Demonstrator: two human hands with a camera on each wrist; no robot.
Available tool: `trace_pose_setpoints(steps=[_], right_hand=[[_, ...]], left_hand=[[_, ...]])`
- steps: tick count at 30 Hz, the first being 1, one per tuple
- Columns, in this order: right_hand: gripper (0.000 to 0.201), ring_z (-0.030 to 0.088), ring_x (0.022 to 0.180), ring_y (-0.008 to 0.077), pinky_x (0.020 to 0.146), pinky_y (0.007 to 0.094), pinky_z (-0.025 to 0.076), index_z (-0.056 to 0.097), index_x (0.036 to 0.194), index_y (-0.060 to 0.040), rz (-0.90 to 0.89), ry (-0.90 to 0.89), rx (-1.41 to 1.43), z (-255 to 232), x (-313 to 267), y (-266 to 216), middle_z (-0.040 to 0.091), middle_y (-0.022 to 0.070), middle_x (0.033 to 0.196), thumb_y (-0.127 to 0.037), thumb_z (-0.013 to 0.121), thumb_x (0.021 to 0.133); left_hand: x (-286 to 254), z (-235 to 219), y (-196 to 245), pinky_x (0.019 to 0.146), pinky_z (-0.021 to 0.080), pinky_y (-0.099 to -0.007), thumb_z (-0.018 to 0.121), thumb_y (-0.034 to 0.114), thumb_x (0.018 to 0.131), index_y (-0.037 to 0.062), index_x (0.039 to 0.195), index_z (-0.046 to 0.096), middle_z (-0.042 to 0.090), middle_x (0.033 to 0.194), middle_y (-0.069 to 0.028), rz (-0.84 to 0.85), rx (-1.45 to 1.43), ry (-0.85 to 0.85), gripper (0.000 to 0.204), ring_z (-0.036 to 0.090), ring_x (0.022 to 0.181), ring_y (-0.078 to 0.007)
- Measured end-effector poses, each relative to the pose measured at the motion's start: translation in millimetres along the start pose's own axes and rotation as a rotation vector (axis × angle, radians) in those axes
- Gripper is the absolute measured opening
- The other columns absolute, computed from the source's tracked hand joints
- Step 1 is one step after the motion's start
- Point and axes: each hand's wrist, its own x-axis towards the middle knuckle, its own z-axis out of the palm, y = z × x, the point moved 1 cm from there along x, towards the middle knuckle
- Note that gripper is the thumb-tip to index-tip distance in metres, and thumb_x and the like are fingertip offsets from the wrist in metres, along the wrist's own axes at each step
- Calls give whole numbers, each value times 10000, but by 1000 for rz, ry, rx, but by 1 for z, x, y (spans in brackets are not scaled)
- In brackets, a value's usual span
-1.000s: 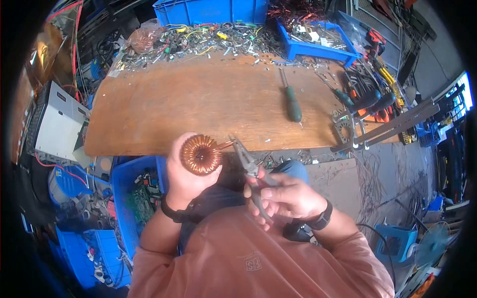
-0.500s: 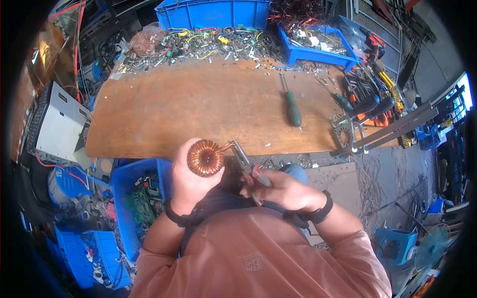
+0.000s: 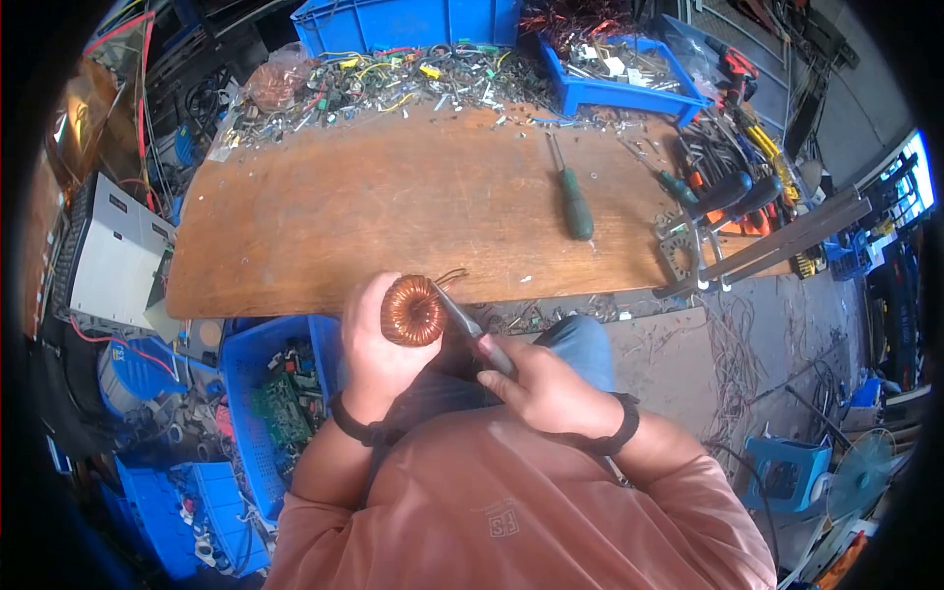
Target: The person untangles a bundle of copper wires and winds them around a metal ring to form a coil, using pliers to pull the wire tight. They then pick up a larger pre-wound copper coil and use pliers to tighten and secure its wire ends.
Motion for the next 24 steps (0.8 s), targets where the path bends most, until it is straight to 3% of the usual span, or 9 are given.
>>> trace_pose_setpoints(steps=[1,3,7,12,15,16,20,23,24], right_hand=[[335,626,910,369,767,402,499,488,1163,42,-39,-18,47,0,-1,3,623,229,971,-214,510,949],[335,637,824,284,699,357,516,491,1156,35,103,-139,381,-5,-4,4,618,169,906,-228,521,951],[318,604,725,146,599,290,525,496,1144,13,184,-309,1002,-30,-9,-8,578,76,823,-237,540,952],[353,601,705,236,545,329,536,452,1167,-32,74,-419,1508,-30,0,0,546,104,837,-287,538,940],[336,597,716,250,539,364,547,449,1186,-67,86,-385,1978,-23,1,17,535,108,844,-288,521,944],[326,600,731,266,542,393,557,441,1211,-90,49,-441,2030,-17,2,19,547,137,889,-266,511,944],[375,629,807,307,633,424,574,422,1269,-50,-5,-700,1886,-13,12,10,580,203,995,-218,502,943],[388,639,860,321,709,427,573,401,1291,-11,143,-588,1496,-26,20,-1,582,224,1042,-162,484,943],[393,646,882,286,758,402,568,399,1299,13,188,-614,1443,-26,24,0,595,207,1046,-120,485,939]], left_hand=[[0,-1,-1,822,479,-385,824,43,546,19,1127,534,608,1003,-134,3,-9,-5,650,596,909,-297],[2,-3,-1,833,483,-339,807,35,569,10,1137,519,601,994,-106,12,-28,-14,637,605,899,-233],[1,-10,-2,848,499,-304,822,30,588,1,1171,493,616,1030,-97,-359,-400,-49,670,605,949,-174],[-8,-7,-16,882,489,-328,790,34,619,-5,1202,492,608,1061,-93,-469,-622,0,656,600,983,-191],[0,-12,-8,899,490,-366,744,63,666,3,1230,496,605,1085,-104,-610,-1215,117,619,602,1014,-235],[4,-16,-11,911,487,-404,698,97,713,4,1241,498,598,1108,-122,-570,-1309,123,572,605,1024,-274],[14,-36,-27,937,465,-421,667,130,759,-10,1219,511,592,1114,-134,-612,-1303,153,506,593,1021,-271],[12,-42,-35,927,471,-435,655,127,774,1,1208,522,597,1106,-128,-595,-1303,157,471,588,1028,-265],[10,-42,-39,921,474,-441,647,134,789,7,1206,524,600,1100,-127,-634,-1317,192,453,590,1022,-262]])
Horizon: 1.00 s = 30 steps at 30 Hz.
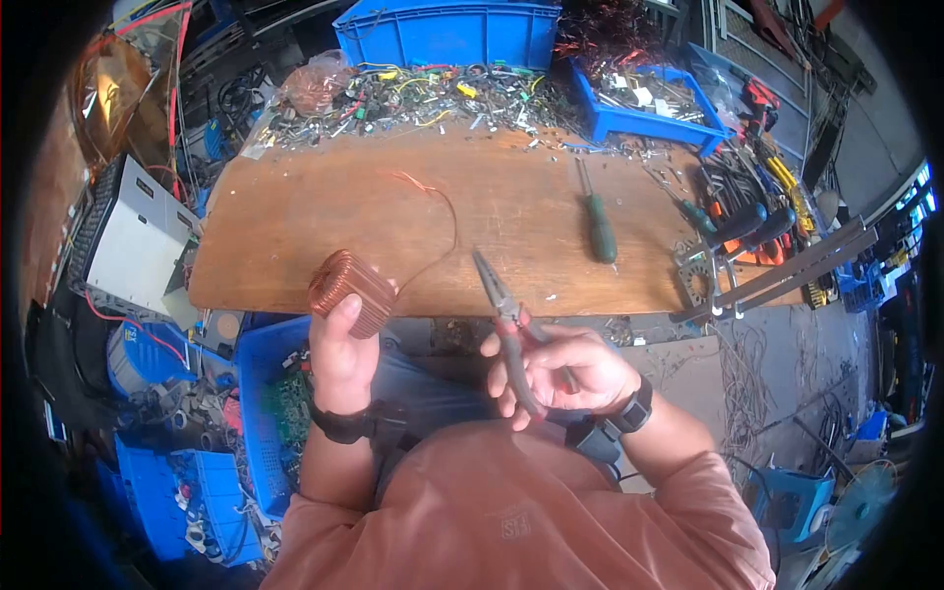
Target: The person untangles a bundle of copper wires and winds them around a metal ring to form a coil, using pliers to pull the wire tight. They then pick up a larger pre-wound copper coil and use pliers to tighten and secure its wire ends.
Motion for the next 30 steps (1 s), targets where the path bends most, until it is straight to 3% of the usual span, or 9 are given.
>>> trace_pose_setpoints(steps=[3,7,10,16,19,20,26,29,30], right_hand=[[374,648,867,242,741,374,564,427,1283,6,145,184,-298,-5,-5,-5,616,169,1002,-135,497,944],[378,653,825,225,678,318,538,471,1242,8,127,585,-1269,7,0,-30,633,133,936,-260,464,976],[408,659,820,259,692,337,533,523,1166,26,-195,739,-2143,-2,15,-55,638,155,942,-320,403,985],[333,634,905,356,782,425,524,581,1073,25,60,1057,-2498,-58,71,-93,615,194,983,-210,377,952],[304,603,991,379,794,424,526,578,1076,19,32,1176,-2386,-71,83,-98,572,207,1085,-175,398,928],[301,563,1055,364,800,418,527,565,1096,19,87,1185,-2323,-76,87,-98,519,210,1164,-168,408,920],[301,523,1070,326,840,401,521,534,1145,4,113,1157,-2345,-67,83,-84,495,187,1155,-127,440,890],[247,538,1022,305,815,386,514,571,1060,-8,-191,1017,-2464,-47,77,-81,529,164,1070,-96,466,854],[217,538,992,300,812,389,502,586,1002,-16,-466,875,-2418,-30,73,-75,539,153,1014,-91,490,822]], left_hand=[[0,-17,-2,905,478,-468,631,174,830,36,1198,529,605,1089,-120,-49,-61,130,406,592,1016,-264],[-4,-24,3,898,474,-489,648,257,846,75,1171,535,600,1079,-107,-147,-98,292,389,582,1019,-277],[-5,-19,2,895,474,-486,667,289,836,80,1161,537,600,1065,-102,-197,-60,338,407,574,1008,-272],[-12,-12,3,876,480,-470,673,247,844,74,1149,548,618,1072,-66,-252,-122,403,372,588,986,-255],[-16,-8,7,888,468,-481,678,238,841,80,1141,548,618,1059,-69,-258,-91,425,363,585,979,-248],[-16,-10,6,902,455,-492,685,227,837,85,1129,550,616,1047,-70,-269,-110,399,352,583,974,-248],[-12,-4,9,908,451,-492,665,260,854,78,1124,548,617,1026,-81,-292,-167,382,345,584,958,-273],[-9,2,9,893,464,-495,651,321,861,77,1125,545,622,1009,-91,-309,-154,369,375,595,931,-285],[-9,4,9,887,469,-495,646,338,862,78,1129,543,622,1007,-92,-315,-138,361,386,599,926,-286]])
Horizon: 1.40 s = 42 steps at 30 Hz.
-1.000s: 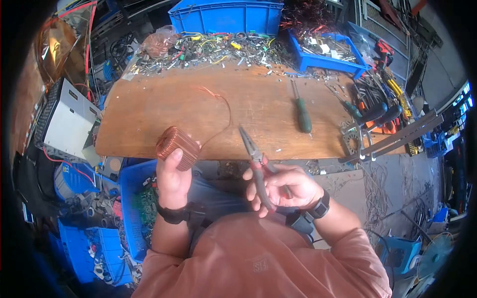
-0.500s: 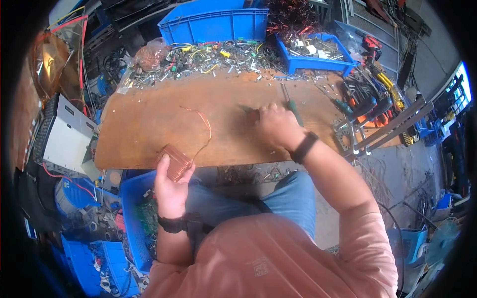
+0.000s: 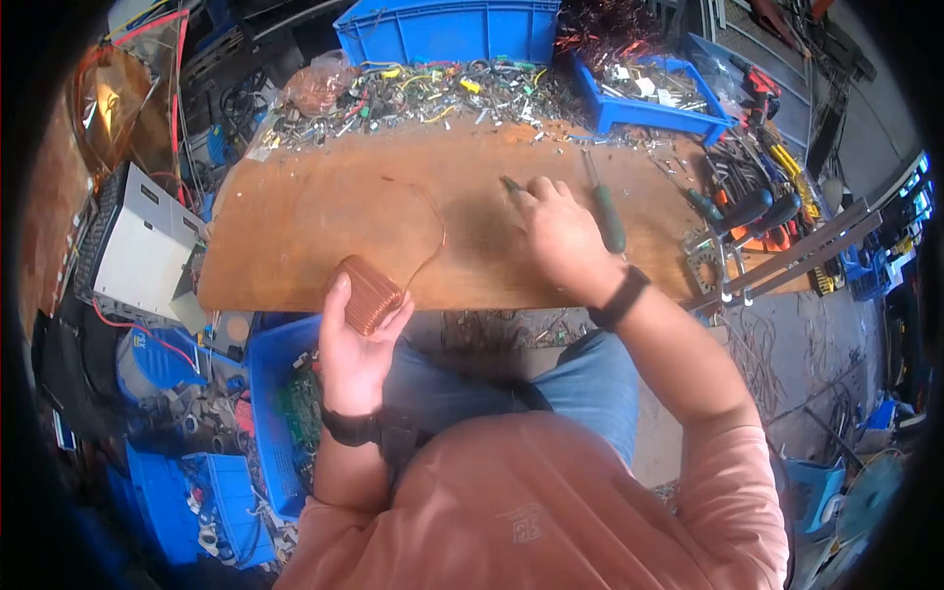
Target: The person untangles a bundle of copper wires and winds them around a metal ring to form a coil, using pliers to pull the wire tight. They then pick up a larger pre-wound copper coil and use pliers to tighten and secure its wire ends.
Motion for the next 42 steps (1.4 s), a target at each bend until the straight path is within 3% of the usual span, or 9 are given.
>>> trace_pose_setpoints(steps=[6,12,15,21,22,26,29,33,42], right_hand=[[172,538,964,291,860,404,439,606,842,-13,-601,259,246,-31,-12,-72,572,143,921,-129,555,725],[164,569,744,250,724,360,454,602,758,-61,-566,45,116,-22,-7,-82,545,65,708,-216,612,705],[153,555,653,255,654,371,435,594,716,-87,-657,136,285,-36,-7,-75,529,48,650,-233,641,718],[247,554,639,309,590,401,425,606,687,-94,-665,292,618,-97,3,-87,531,91,637,-312,711,741],[251,558,647,324,594,410,432,618,698,-83,-619,229,623,-99,5,-90,545,103,648,-312,711,743],[281,574,684,372,622,439,457,653,744,-34,-410,-20,642,-91,2,-95,594,157,699,-310,703,764],[305,586,714,385,648,442,468,666,762,-12,-302,-214,695,-77,4,-87,611,186,734,-315,687,793],[351,598,708,383,652,442,473,667,730,-6,-179,-373,745,-69,4,-81,612,200,719,-346,680,814],[343,622,678,365,639,448,490,686,690,-42,-133,-160,561,-50,3,-90,627,170,667,-361,653,813]], left_hand=[[-1,18,-10,851,499,-474,584,395,895,102,1143,540,621,1012,-89,-18,-17,-79,386,618,944,-275],[-10,25,-10,855,495,-469,550,390,920,102,1151,536,619,1051,-86,-108,-65,-123,370,601,993,-258],[-24,31,-3,917,463,-506,554,448,899,90,1249,522,574,1206,-116,-43,32,-180,502,536,1140,-283],[-25,35,26,1016,357,-524,434,521,933,85,1369,424,454,1370,-135,277,-79,-827,617,399,1280,-298],[-34,51,21,914,452,-485,457,611,880,10,1296,441,513,1245,-194,193,-365,-647,731,555,1064,-304],[-24,45,16,861,482,-453,495,520,892,29,1218,517,579,1156,-148,106,-293,-394,590,580,1004,-291],[-19,36,12,834,492,-446,511,476,895,33,1172,543,597,1113,-130,-91,-322,-384,524,591,973,-282],[-14,37,4,799,502,-436,531,449,897,47,1136,558,610,1074,-121,-65,-240,-278,469,599,946,-268],[-5,38,1,789,498,-370,577,324,913,16,1088,554,613,1010,-103,264,-110,-88,354,600,917,-230]])
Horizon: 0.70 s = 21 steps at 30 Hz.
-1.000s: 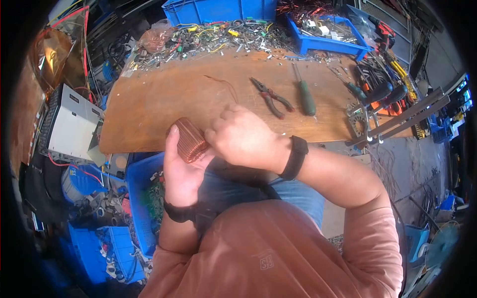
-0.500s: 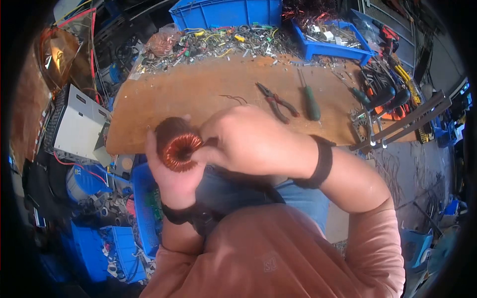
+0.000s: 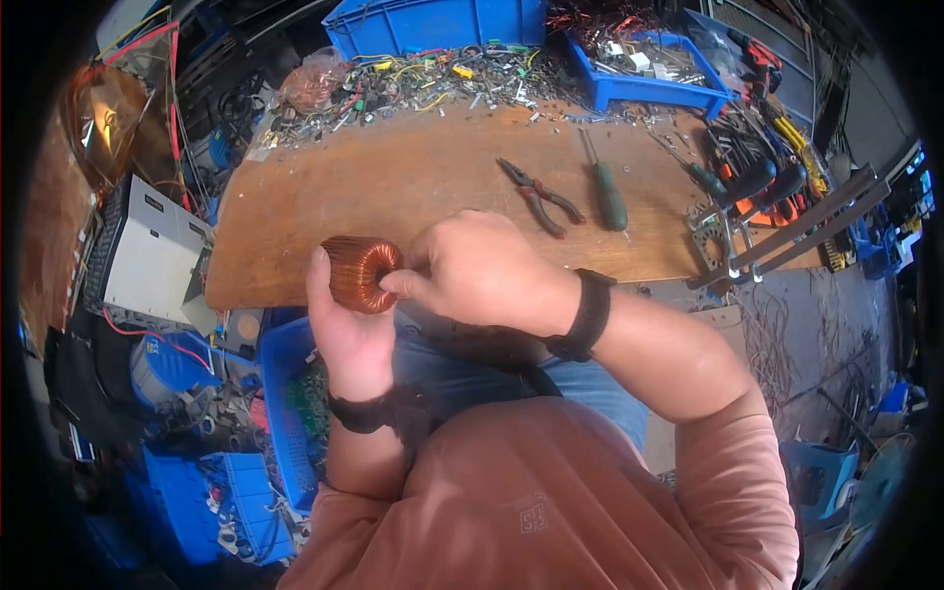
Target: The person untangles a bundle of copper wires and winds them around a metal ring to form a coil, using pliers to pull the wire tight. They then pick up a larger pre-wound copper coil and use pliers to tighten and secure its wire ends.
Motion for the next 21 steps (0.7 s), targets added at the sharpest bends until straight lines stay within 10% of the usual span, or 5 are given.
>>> trace_pose_setpoints(steps=[6,12,21], right_hand=[[355,633,658,351,633,433,503,694,674,-57,111,19,-174,12,6,1,629,181,654,-380,638,813],[325,633,655,358,641,438,513,702,711,-50,54,65,-165,26,2,4,632,181,660,-342,624,830],[319,631,641,348,607,445,503,672,671,-47,-2,187,-71,34,-3,18,615,176,636,-322,627,827]], left_hand=[[7,-1,-11,764,489,-306,601,269,907,-20,1110,546,599,1010,-80,502,551,143,357,599,888,-182],[10,-3,-1,765,491,-294,628,190,889,-22,1090,558,604,1016,-88,338,291,81,300,603,877,-173],[11,-8,-7,792,501,-317,550,203,939,-32,1162,527,601,1060,-105,518,536,123,325,612,921,-184]])
